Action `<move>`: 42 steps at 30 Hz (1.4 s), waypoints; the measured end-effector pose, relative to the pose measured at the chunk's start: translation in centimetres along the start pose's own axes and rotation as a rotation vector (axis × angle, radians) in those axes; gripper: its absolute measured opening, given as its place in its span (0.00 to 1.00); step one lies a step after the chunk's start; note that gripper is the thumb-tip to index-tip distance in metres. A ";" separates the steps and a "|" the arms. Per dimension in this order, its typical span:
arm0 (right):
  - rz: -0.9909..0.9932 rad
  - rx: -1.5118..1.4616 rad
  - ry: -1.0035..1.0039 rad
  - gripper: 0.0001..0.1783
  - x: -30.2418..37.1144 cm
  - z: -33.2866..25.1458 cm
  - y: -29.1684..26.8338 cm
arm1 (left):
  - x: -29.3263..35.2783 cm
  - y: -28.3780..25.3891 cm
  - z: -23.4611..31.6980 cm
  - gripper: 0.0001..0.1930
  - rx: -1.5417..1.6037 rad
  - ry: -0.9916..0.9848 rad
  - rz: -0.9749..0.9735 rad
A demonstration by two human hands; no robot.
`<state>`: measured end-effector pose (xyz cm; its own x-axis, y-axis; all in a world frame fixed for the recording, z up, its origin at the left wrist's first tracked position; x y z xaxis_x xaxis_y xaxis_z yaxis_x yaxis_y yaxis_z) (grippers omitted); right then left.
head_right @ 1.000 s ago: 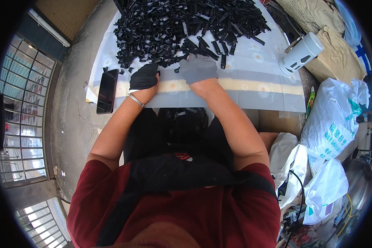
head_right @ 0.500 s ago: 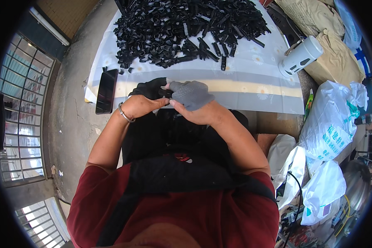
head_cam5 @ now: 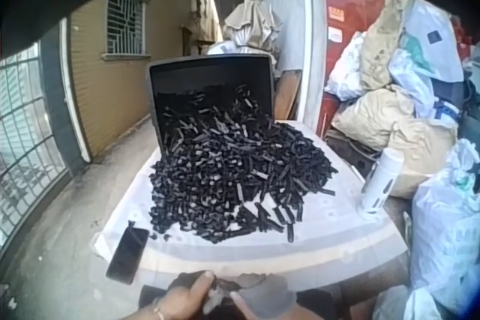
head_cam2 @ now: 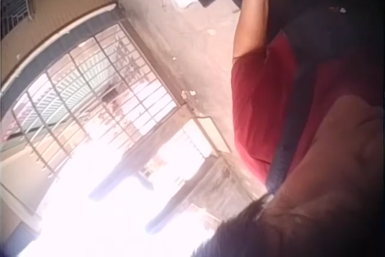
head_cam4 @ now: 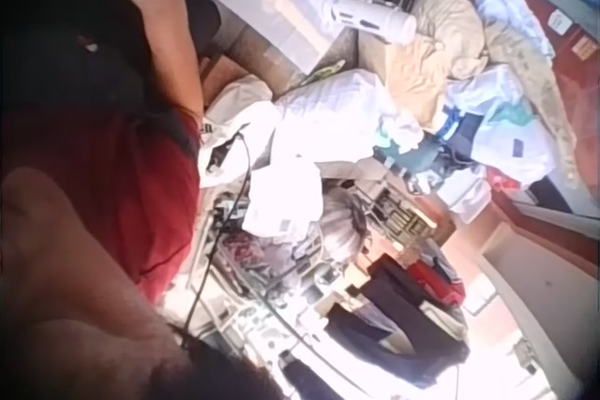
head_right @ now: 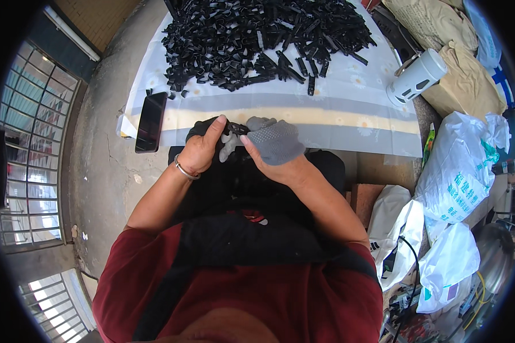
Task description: Inspecting and sorting black plastic components into a bucket at a production workbench.
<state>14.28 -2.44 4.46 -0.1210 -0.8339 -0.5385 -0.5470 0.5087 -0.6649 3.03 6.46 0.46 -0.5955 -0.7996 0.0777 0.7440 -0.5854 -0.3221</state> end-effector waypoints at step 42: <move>0.028 0.491 -0.094 0.12 -4.8 9.9 2.2 | -8.1 0.9 -1.0 0.14 -0.938 0.624 0.279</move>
<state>21.86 4.76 0.46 -0.0423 -0.8071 -0.5888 -0.0869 0.5901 -0.8026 8.22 12.52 -1.40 -0.6863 -0.5272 -0.5010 0.5117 0.1394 -0.8478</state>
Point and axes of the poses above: each hand's wrist, its own x-axis away from the middle knuckle, its own y-axis out of the palm, z = x × y, the point moved 6 cm from there along -x, towards the middle knuckle, and after that the axes turned 8 degrees about z, right-handed, at the moved point
